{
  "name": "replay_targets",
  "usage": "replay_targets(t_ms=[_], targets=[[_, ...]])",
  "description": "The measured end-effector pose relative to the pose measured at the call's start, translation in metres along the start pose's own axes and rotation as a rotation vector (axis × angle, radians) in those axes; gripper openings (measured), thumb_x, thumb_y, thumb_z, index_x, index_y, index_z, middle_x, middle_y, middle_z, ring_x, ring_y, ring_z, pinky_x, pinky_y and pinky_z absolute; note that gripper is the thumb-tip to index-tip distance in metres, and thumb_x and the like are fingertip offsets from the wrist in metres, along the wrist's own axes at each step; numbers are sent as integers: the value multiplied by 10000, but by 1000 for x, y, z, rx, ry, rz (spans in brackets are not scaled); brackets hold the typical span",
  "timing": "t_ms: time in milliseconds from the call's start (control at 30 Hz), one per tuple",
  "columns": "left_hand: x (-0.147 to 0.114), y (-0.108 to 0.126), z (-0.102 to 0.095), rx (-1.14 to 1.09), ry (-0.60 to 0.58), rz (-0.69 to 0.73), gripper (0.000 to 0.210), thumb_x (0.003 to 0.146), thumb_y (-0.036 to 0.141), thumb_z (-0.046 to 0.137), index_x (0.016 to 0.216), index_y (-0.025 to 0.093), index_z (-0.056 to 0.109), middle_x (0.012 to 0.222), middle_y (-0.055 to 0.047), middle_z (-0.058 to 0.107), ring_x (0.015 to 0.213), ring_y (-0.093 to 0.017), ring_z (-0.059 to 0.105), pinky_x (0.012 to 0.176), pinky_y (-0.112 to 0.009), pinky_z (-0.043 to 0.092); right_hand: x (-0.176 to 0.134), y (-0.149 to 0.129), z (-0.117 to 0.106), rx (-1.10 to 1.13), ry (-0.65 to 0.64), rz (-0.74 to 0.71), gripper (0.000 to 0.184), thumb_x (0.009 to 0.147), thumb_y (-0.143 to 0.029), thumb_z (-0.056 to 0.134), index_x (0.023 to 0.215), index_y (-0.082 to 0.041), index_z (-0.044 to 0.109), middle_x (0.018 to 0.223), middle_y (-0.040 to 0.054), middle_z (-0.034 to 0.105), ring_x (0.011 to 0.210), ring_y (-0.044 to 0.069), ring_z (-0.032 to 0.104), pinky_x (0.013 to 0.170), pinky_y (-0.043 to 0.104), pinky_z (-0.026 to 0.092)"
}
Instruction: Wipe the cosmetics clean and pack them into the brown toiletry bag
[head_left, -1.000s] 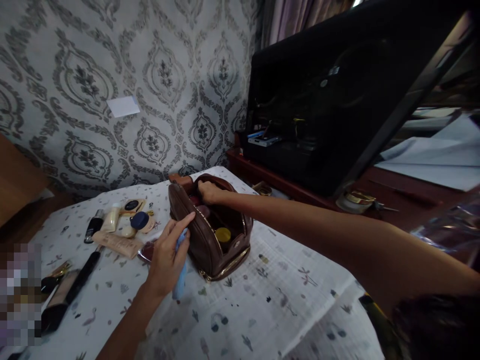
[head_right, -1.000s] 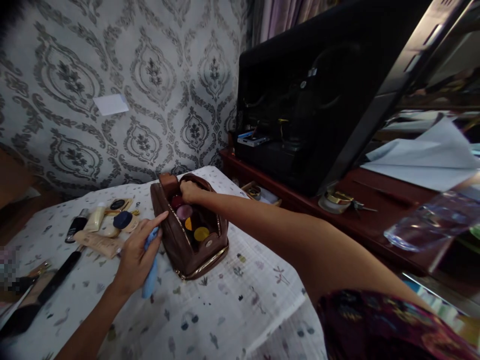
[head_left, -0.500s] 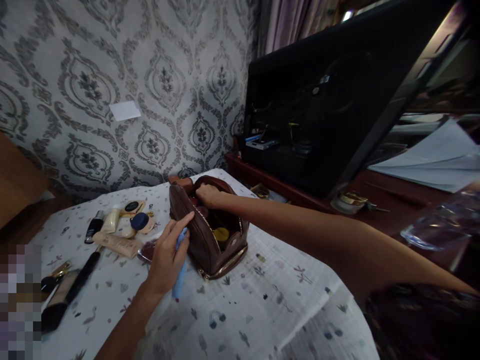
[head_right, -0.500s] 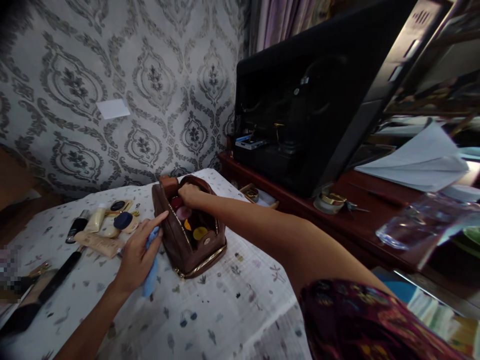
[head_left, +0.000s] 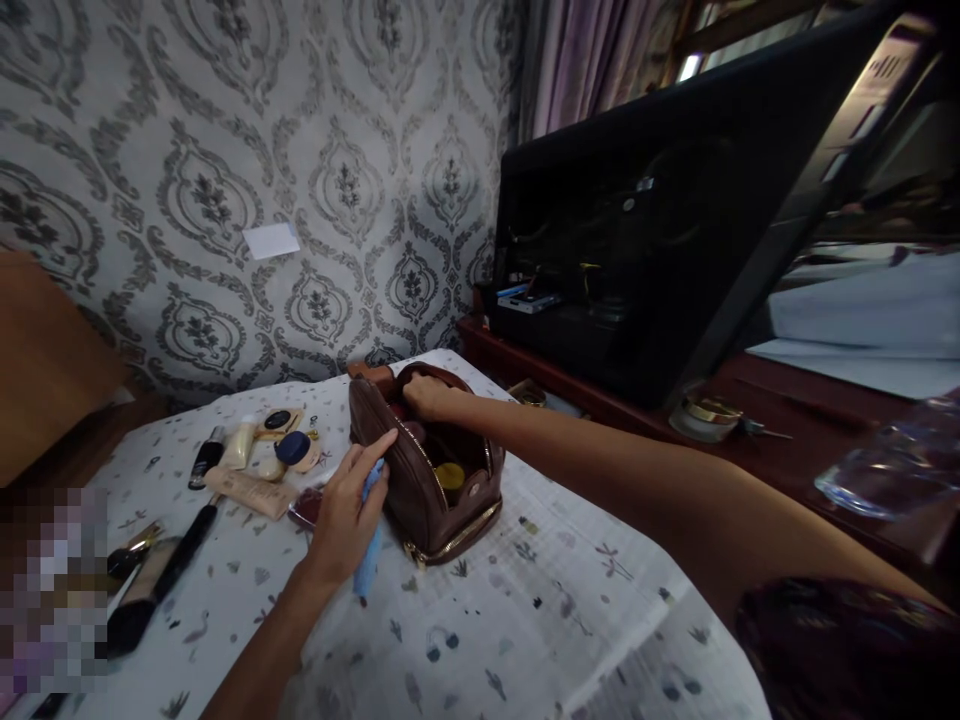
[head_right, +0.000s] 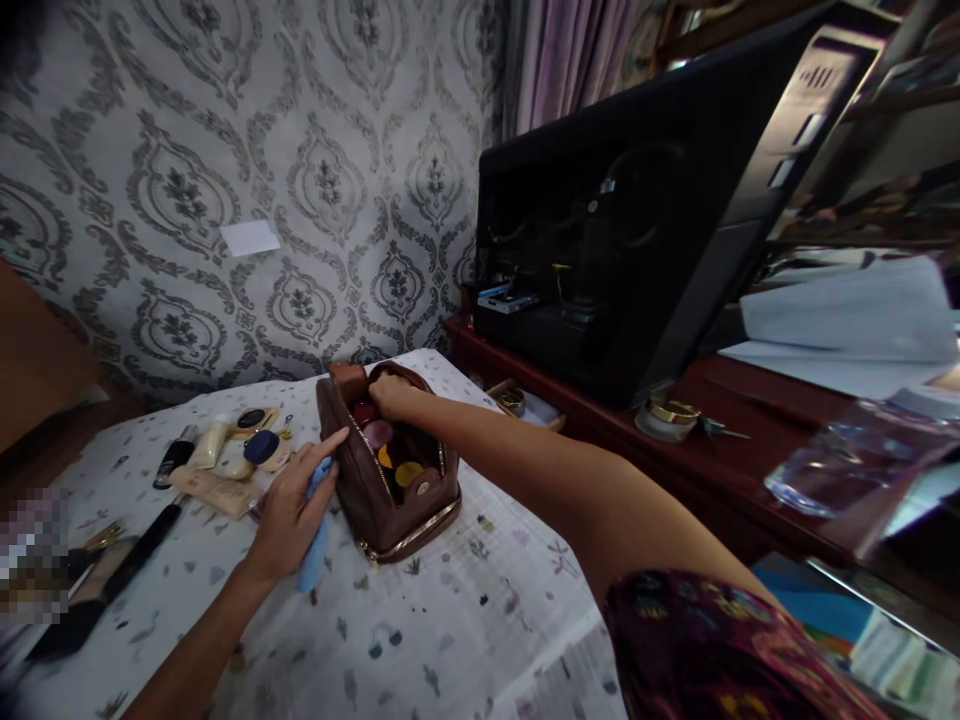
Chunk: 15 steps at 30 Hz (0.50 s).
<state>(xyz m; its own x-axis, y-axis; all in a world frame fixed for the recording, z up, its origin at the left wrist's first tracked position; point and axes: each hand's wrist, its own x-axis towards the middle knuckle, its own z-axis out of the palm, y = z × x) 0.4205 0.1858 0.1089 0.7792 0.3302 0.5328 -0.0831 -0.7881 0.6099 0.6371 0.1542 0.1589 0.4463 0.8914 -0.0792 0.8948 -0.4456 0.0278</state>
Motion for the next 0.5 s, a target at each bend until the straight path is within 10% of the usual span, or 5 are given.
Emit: replay_targets(t_ms=[500], targets=[[0, -3, 1, 18, 12, 13, 421, 992, 294, 436, 1403, 266, 523, 1065, -63, 605, 979, -179, 585, 879, -301, 473, 1, -1, 4, -71, 115, -42, 350, 857, -140, 619, 1188, -34, 663, 1290, 283, 577, 1119, 330, 648, 874, 364, 557]])
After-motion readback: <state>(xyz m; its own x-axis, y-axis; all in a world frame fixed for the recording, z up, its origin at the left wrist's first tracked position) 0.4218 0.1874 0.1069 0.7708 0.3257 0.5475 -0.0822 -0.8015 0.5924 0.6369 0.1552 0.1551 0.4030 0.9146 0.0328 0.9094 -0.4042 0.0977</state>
